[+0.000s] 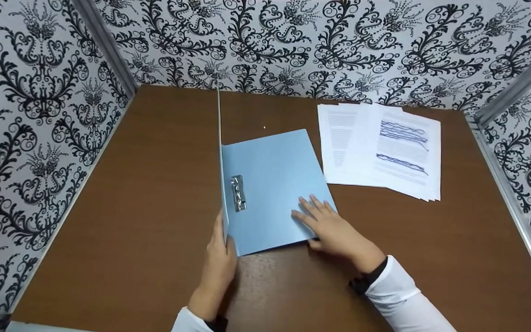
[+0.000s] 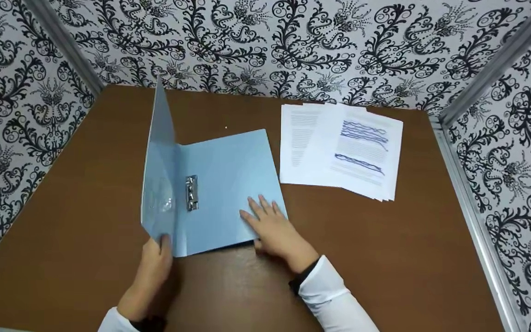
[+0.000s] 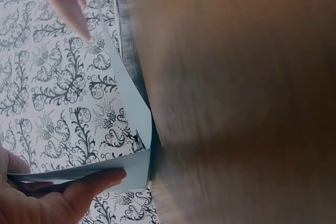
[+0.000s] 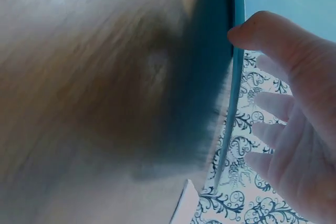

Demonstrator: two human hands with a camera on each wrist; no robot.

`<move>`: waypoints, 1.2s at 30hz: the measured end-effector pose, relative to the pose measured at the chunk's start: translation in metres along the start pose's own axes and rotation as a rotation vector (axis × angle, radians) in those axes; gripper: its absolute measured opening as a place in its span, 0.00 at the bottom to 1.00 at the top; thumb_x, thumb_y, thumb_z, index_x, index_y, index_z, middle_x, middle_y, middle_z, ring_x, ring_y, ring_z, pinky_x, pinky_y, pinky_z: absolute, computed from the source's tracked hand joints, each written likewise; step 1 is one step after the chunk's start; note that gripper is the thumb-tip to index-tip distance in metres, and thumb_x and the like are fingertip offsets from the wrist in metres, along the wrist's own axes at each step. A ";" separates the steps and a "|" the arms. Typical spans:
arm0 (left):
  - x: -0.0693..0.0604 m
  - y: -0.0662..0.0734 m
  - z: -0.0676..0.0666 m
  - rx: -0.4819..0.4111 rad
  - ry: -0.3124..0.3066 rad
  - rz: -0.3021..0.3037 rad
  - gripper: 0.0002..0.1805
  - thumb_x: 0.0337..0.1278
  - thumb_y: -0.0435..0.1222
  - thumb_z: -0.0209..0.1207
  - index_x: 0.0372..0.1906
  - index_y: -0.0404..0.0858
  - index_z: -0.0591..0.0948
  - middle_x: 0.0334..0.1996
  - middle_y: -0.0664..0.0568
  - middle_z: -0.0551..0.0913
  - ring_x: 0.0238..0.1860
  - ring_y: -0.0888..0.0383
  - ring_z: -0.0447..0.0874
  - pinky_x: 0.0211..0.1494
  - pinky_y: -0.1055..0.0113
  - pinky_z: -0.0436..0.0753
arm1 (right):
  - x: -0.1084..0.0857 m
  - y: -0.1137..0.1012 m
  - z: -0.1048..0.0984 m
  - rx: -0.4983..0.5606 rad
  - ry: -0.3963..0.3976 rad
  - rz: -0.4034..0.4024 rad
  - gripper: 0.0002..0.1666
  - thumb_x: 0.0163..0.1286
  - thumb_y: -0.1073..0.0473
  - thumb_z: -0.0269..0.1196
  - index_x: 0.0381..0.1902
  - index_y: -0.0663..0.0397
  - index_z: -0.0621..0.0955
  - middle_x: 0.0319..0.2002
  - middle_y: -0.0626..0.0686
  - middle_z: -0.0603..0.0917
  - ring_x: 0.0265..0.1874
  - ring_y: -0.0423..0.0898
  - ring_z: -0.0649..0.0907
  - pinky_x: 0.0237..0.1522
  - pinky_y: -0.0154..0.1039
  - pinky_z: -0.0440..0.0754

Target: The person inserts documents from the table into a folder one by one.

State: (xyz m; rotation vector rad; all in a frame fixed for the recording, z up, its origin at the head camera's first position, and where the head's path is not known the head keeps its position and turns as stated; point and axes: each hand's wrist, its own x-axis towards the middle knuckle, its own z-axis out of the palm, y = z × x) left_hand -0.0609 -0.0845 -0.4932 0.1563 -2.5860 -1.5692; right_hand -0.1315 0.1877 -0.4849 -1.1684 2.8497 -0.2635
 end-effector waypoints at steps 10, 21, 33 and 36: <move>0.004 0.011 0.008 -0.027 -0.174 0.136 0.30 0.70 0.24 0.39 0.75 0.36 0.53 0.72 0.32 0.58 0.71 0.37 0.59 0.69 0.41 0.61 | -0.028 0.006 0.004 -0.057 0.014 -0.001 0.45 0.53 0.57 0.71 0.68 0.58 0.68 0.70 0.67 0.64 0.69 0.69 0.63 0.63 0.65 0.66; 0.016 0.025 0.010 -0.015 -0.392 0.063 0.33 0.69 0.26 0.38 0.76 0.46 0.48 0.74 0.36 0.54 0.73 0.37 0.56 0.71 0.37 0.56 | -0.036 0.022 0.007 0.222 -0.173 0.256 0.56 0.57 0.42 0.70 0.74 0.60 0.58 0.75 0.70 0.49 0.73 0.71 0.48 0.66 0.71 0.50; 0.019 0.030 0.006 0.003 -0.300 0.121 0.37 0.65 0.27 0.50 0.76 0.39 0.50 0.71 0.37 0.63 0.69 0.40 0.66 0.69 0.42 0.64 | -0.017 0.039 0.012 0.265 -0.267 0.421 0.66 0.54 0.36 0.70 0.76 0.61 0.49 0.74 0.74 0.37 0.72 0.74 0.39 0.68 0.70 0.43; 0.020 0.037 -0.005 0.058 -0.180 0.228 0.41 0.61 0.28 0.56 0.75 0.37 0.50 0.70 0.39 0.65 0.64 0.42 0.73 0.62 0.46 0.73 | -0.016 0.040 0.012 0.265 -0.292 0.426 0.67 0.55 0.35 0.69 0.77 0.61 0.47 0.74 0.74 0.36 0.72 0.74 0.36 0.68 0.70 0.42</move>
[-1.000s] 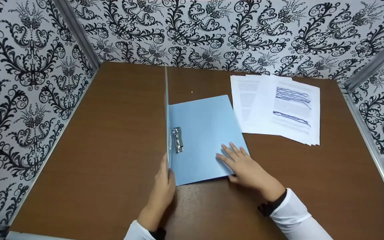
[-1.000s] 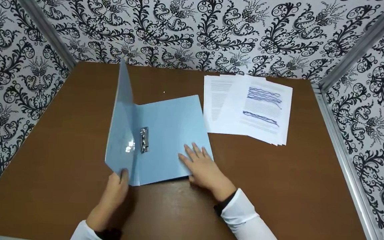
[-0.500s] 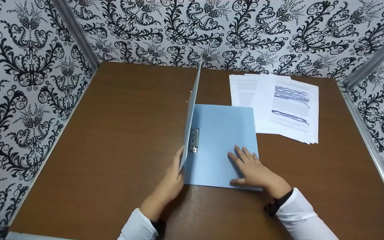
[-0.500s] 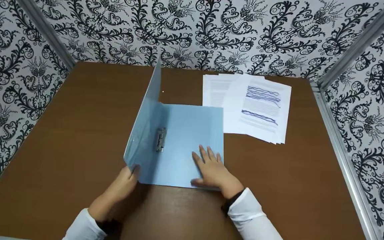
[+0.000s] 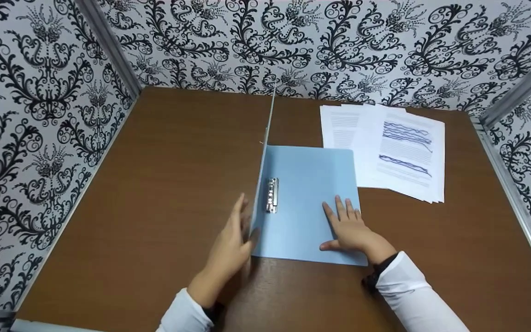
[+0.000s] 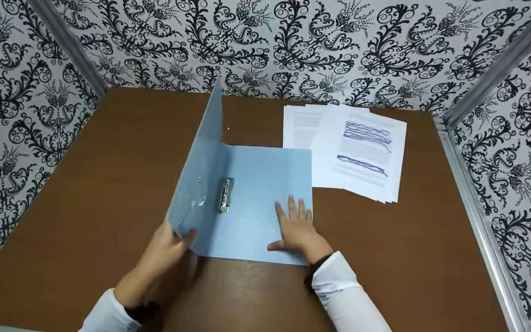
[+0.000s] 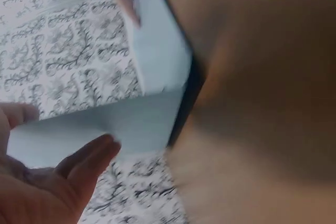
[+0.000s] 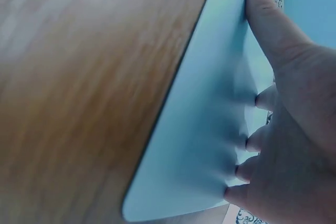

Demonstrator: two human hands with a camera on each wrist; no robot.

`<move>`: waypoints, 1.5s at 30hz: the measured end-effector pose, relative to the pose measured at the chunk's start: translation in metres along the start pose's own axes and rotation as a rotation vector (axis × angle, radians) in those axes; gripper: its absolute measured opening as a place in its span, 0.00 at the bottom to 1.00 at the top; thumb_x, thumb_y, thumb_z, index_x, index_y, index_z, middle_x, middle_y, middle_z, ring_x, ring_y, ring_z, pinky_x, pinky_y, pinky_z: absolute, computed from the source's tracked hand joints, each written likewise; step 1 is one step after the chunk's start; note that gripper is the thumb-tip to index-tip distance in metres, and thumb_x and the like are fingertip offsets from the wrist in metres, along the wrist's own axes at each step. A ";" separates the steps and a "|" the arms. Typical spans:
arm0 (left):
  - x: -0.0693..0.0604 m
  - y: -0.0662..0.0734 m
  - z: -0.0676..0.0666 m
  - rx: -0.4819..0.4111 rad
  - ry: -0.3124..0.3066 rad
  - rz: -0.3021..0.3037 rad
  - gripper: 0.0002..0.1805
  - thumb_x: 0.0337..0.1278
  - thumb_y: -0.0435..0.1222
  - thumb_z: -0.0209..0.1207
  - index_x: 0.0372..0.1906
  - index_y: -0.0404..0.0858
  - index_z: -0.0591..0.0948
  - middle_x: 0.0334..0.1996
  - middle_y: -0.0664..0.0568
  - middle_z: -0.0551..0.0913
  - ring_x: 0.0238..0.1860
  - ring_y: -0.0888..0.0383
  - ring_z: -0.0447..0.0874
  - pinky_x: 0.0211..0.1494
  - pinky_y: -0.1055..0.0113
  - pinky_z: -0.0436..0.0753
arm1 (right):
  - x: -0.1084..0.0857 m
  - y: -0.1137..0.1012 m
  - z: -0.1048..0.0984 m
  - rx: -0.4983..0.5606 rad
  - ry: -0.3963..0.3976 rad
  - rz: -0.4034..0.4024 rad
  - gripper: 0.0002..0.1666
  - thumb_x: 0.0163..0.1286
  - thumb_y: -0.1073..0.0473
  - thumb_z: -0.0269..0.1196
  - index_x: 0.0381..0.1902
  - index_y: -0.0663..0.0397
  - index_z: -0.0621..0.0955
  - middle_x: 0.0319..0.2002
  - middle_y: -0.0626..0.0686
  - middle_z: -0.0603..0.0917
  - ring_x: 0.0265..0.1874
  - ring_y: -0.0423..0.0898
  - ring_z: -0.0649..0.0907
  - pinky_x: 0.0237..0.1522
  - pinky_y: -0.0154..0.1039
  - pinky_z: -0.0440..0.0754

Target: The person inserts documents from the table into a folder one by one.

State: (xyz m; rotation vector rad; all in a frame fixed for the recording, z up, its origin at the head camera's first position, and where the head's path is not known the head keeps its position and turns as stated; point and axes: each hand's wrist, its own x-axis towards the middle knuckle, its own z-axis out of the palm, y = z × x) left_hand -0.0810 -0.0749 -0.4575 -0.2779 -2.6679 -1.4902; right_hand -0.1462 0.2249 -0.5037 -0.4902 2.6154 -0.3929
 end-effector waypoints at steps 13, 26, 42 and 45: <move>0.015 0.038 -0.074 0.307 0.389 0.421 0.45 0.48 0.23 0.64 0.72 0.32 0.57 0.73 0.36 0.56 0.76 0.40 0.48 0.73 0.39 0.51 | 0.000 0.007 0.004 0.053 -0.065 -0.023 0.68 0.59 0.31 0.63 0.77 0.60 0.40 0.73 0.72 0.27 0.71 0.71 0.28 0.67 0.69 0.29; 0.011 0.055 -0.083 0.863 0.384 0.500 0.37 0.45 0.12 0.53 0.60 0.45 0.80 0.71 0.38 0.65 0.76 0.35 0.43 0.72 0.33 0.44 | 0.002 0.008 0.003 0.055 -0.068 -0.044 0.68 0.59 0.30 0.62 0.77 0.60 0.39 0.73 0.72 0.26 0.70 0.71 0.26 0.67 0.69 0.26; 0.009 0.049 -0.113 0.998 0.068 0.154 0.23 0.43 0.37 0.74 0.47 0.32 0.85 0.64 0.38 0.73 0.73 0.35 0.55 0.70 0.37 0.58 | 0.000 0.010 0.003 0.068 -0.071 -0.037 0.67 0.60 0.30 0.61 0.77 0.57 0.38 0.73 0.69 0.25 0.71 0.69 0.26 0.67 0.67 0.24; 0.008 0.039 -0.121 0.982 0.014 0.083 0.24 0.46 0.38 0.72 0.51 0.33 0.83 0.66 0.38 0.72 0.75 0.36 0.51 0.70 0.34 0.54 | -0.001 0.009 0.003 0.063 -0.073 -0.027 0.66 0.61 0.31 0.62 0.77 0.57 0.38 0.74 0.69 0.25 0.71 0.69 0.26 0.67 0.67 0.25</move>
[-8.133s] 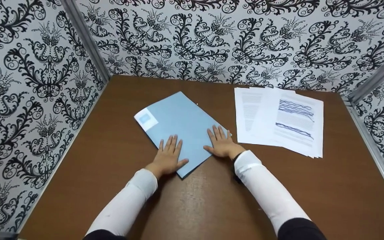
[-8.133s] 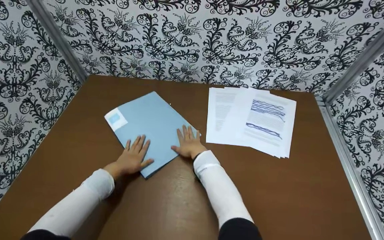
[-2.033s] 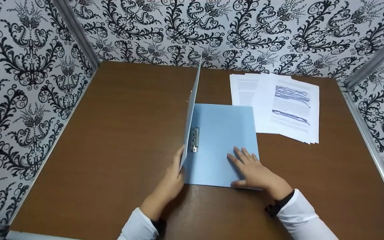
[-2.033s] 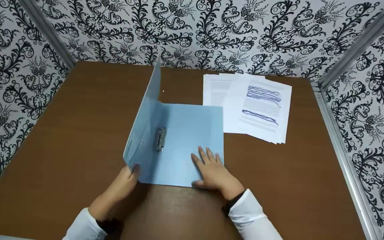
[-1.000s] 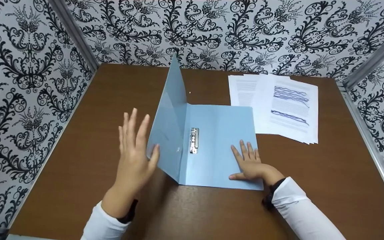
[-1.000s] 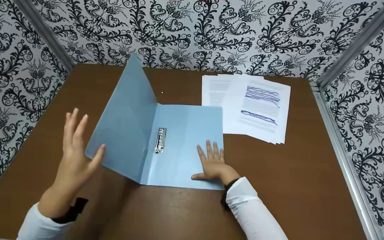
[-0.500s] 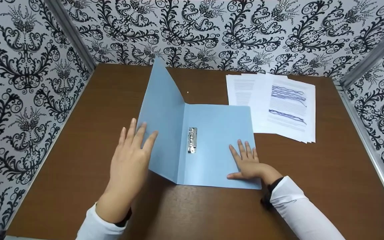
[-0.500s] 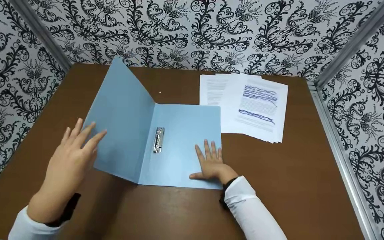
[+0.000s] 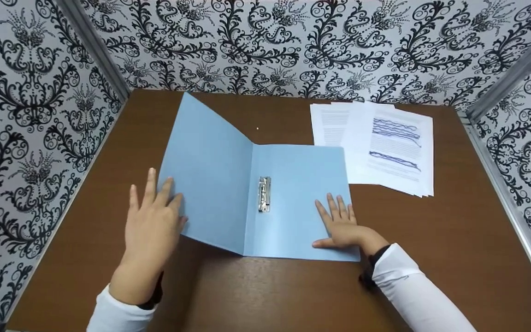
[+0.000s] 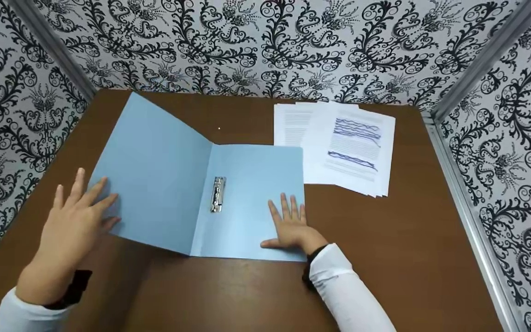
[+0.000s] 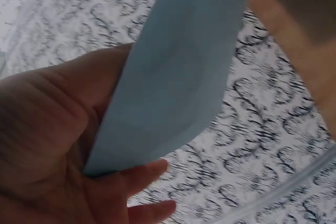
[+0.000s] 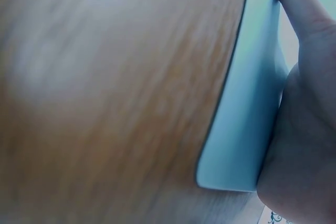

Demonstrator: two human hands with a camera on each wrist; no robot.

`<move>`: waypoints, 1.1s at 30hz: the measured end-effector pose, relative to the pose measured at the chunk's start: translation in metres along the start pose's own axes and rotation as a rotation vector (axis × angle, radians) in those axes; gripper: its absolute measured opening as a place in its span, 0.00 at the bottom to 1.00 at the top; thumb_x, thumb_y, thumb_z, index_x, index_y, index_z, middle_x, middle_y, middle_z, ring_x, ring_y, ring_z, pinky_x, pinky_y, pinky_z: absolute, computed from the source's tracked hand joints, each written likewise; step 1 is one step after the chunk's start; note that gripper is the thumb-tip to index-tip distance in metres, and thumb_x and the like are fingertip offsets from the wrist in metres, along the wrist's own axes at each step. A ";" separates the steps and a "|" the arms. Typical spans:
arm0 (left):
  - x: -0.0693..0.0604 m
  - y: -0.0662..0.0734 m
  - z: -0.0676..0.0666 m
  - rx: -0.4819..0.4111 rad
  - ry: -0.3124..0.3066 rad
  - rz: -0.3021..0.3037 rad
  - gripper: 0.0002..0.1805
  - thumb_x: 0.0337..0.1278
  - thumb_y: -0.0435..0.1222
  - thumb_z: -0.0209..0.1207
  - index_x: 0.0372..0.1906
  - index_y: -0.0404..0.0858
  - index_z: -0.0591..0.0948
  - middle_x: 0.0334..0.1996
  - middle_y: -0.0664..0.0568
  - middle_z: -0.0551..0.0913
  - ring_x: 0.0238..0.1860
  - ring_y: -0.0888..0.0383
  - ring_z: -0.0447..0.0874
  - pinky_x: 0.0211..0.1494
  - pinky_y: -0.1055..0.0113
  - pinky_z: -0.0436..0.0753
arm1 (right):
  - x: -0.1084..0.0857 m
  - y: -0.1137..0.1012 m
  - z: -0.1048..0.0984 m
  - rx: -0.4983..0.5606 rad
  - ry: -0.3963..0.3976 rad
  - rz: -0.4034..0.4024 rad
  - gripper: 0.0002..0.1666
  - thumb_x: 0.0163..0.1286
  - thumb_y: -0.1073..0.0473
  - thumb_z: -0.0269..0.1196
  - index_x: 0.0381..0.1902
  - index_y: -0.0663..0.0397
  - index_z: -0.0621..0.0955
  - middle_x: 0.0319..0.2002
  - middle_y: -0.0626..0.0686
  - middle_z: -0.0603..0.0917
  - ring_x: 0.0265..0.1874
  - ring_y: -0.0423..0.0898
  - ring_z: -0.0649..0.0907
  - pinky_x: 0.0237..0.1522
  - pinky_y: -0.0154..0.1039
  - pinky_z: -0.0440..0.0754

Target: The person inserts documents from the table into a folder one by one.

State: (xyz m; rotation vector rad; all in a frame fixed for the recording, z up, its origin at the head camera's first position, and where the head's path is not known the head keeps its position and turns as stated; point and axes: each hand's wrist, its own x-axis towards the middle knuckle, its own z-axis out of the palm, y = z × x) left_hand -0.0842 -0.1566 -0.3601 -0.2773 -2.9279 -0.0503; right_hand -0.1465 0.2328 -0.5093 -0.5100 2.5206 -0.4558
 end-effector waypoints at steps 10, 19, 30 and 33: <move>-0.010 -0.026 0.016 -0.002 -0.128 -0.043 0.26 0.53 0.39 0.67 0.58 0.34 0.79 0.68 0.36 0.67 0.75 0.36 0.49 0.70 0.32 0.50 | 0.002 0.001 0.001 -0.012 0.017 -0.006 0.67 0.60 0.31 0.63 0.77 0.58 0.39 0.74 0.69 0.26 0.71 0.69 0.27 0.68 0.67 0.26; -0.012 -0.033 0.071 -0.114 -0.267 0.013 0.36 0.61 0.44 0.61 0.65 0.24 0.67 0.66 0.16 0.54 0.68 0.23 0.53 0.65 0.33 0.62 | 0.001 0.003 0.002 0.060 0.013 -0.058 0.69 0.58 0.26 0.60 0.77 0.57 0.38 0.73 0.69 0.24 0.71 0.68 0.24 0.66 0.67 0.22; 0.006 0.001 0.112 -0.180 -0.483 0.041 0.51 0.61 0.54 0.58 0.73 0.22 0.51 0.75 0.29 0.42 0.75 0.31 0.37 0.65 0.25 0.40 | 0.002 0.005 0.005 0.062 0.044 -0.062 0.69 0.57 0.26 0.61 0.77 0.57 0.40 0.73 0.70 0.25 0.71 0.68 0.25 0.66 0.66 0.22; 0.013 0.007 0.118 -0.186 -0.554 0.041 0.48 0.62 0.54 0.57 0.75 0.31 0.52 0.75 0.28 0.41 0.73 0.27 0.37 0.65 0.25 0.47 | 0.002 0.008 0.008 0.046 0.057 -0.057 0.69 0.57 0.27 0.61 0.77 0.57 0.39 0.74 0.69 0.25 0.71 0.68 0.25 0.66 0.66 0.22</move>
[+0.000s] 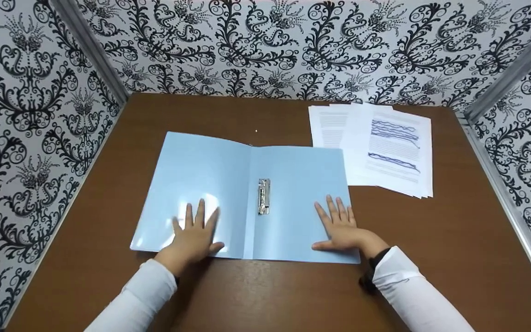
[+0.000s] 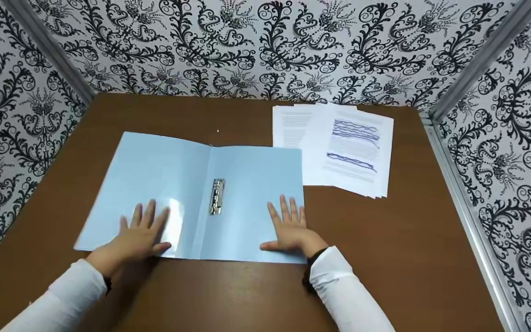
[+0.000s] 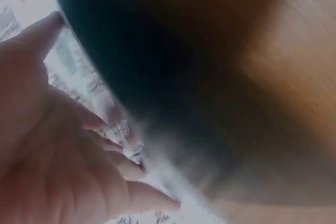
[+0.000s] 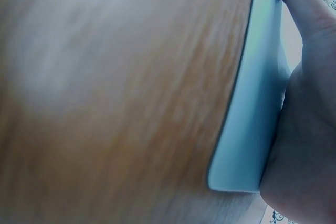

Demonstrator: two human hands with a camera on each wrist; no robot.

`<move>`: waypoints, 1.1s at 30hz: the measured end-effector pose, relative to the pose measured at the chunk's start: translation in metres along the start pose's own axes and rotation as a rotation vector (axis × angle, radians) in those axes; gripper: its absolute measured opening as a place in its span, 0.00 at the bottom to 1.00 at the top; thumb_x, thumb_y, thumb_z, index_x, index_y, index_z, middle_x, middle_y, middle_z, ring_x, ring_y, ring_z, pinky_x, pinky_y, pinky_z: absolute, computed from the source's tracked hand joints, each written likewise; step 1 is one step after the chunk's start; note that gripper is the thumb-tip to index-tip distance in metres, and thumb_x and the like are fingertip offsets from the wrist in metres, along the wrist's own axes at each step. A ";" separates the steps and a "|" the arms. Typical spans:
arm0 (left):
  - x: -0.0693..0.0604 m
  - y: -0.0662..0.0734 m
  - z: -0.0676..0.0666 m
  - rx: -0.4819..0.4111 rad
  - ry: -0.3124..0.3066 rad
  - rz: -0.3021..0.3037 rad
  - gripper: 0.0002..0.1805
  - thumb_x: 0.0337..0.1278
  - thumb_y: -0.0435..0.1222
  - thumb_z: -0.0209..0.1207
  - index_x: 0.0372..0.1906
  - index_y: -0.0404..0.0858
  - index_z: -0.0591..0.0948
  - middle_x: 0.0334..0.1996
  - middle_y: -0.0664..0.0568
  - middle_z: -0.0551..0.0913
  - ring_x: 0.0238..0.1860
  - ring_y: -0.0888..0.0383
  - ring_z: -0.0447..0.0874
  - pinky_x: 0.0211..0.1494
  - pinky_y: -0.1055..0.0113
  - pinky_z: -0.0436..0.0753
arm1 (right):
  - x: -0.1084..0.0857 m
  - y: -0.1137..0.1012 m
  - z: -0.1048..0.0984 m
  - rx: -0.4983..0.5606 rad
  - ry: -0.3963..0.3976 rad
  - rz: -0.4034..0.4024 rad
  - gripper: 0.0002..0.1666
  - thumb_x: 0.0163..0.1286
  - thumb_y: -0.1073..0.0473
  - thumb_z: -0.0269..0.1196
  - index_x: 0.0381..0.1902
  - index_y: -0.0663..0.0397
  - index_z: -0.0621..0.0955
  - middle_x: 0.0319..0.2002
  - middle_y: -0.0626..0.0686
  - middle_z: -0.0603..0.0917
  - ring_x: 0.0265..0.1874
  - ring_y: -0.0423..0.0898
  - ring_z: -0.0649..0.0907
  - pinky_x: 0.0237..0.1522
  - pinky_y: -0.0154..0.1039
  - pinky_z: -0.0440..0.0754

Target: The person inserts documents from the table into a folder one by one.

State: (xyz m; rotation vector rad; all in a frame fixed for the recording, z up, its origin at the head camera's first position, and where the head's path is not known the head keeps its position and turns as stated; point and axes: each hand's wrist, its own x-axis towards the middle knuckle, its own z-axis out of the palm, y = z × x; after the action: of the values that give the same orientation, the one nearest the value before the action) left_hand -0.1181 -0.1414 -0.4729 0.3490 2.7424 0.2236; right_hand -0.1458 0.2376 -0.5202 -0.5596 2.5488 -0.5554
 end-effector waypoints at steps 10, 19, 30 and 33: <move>0.026 0.012 -0.007 0.212 -0.131 -0.024 0.51 0.56 0.62 0.58 0.77 0.44 0.51 0.75 0.32 0.46 0.61 0.21 0.63 0.51 0.44 0.80 | 0.002 -0.005 -0.002 -0.005 -0.014 -0.007 0.68 0.58 0.28 0.62 0.77 0.58 0.40 0.74 0.70 0.26 0.71 0.69 0.26 0.67 0.67 0.24; 0.052 0.010 -0.017 0.255 -0.209 -0.009 0.62 0.41 0.67 0.63 0.77 0.43 0.49 0.76 0.33 0.46 0.73 0.29 0.45 0.64 0.28 0.58 | 0.000 -0.003 -0.001 -0.016 -0.003 -0.002 0.67 0.59 0.30 0.63 0.77 0.58 0.40 0.74 0.70 0.27 0.72 0.69 0.27 0.67 0.67 0.25; 0.079 0.033 -0.025 0.063 -0.279 -0.102 0.60 0.49 0.74 0.49 0.78 0.46 0.42 0.75 0.30 0.33 0.69 0.18 0.38 0.58 0.27 0.64 | -0.001 -0.002 -0.001 -0.041 0.015 0.038 0.67 0.58 0.31 0.64 0.77 0.56 0.41 0.74 0.69 0.28 0.72 0.69 0.28 0.68 0.67 0.28; 0.088 0.038 -0.024 0.130 -0.217 -0.121 0.62 0.48 0.75 0.48 0.78 0.43 0.42 0.74 0.27 0.36 0.66 0.19 0.54 0.58 0.30 0.68 | 0.001 -0.003 -0.001 -0.045 0.015 0.038 0.67 0.58 0.30 0.64 0.77 0.56 0.41 0.74 0.69 0.28 0.72 0.69 0.29 0.68 0.67 0.28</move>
State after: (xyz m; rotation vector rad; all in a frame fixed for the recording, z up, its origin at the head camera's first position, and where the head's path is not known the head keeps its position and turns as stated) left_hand -0.1986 -0.0843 -0.4730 0.2263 2.5572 -0.0241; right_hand -0.1460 0.2353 -0.5185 -0.5238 2.5860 -0.4922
